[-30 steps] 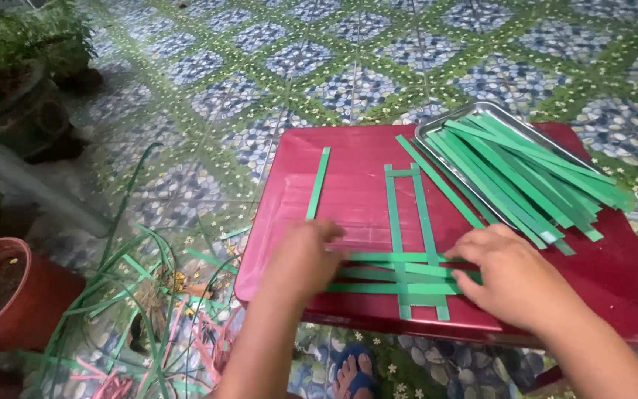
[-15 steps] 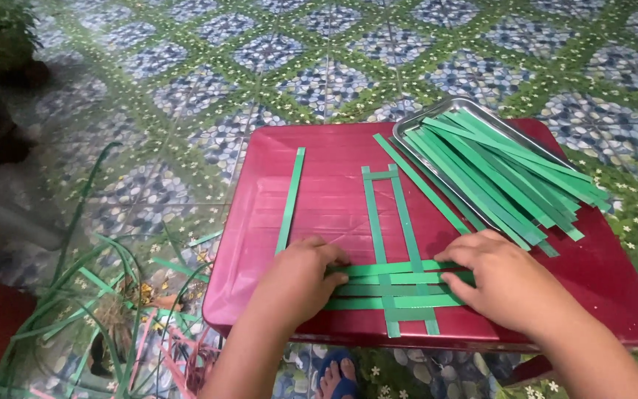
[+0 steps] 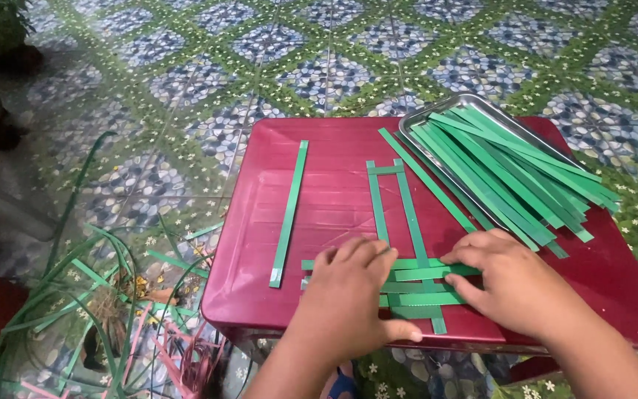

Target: The person is weaving green plastic strips together on a small red stool to create a woven mat or component.

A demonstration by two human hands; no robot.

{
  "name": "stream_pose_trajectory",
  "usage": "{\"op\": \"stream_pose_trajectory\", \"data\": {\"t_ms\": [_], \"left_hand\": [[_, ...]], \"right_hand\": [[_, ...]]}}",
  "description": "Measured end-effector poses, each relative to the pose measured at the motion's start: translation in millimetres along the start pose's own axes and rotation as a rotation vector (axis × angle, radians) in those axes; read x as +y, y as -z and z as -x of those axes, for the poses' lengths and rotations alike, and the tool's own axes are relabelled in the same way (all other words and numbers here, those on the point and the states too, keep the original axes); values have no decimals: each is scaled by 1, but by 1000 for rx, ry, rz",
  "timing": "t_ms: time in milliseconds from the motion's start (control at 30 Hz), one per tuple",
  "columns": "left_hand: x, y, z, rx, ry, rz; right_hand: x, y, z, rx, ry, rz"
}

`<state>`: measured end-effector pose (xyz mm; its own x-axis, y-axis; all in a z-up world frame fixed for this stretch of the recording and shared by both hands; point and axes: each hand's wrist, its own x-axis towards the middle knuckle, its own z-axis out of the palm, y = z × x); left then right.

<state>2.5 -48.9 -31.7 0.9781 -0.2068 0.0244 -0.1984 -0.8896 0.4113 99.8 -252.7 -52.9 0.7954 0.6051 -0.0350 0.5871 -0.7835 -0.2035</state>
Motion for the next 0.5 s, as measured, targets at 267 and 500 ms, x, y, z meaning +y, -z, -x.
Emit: {"op": "stream_pose_trajectory", "data": {"t_ms": [267, 500], "left_hand": [[-12, 7, -2, -92, 40, -7], [-14, 11, -2, -131, 51, 23]], "right_hand": [[8, 12, 0, 202, -209, 59], [8, 18, -6, 127, -574, 132]]}}
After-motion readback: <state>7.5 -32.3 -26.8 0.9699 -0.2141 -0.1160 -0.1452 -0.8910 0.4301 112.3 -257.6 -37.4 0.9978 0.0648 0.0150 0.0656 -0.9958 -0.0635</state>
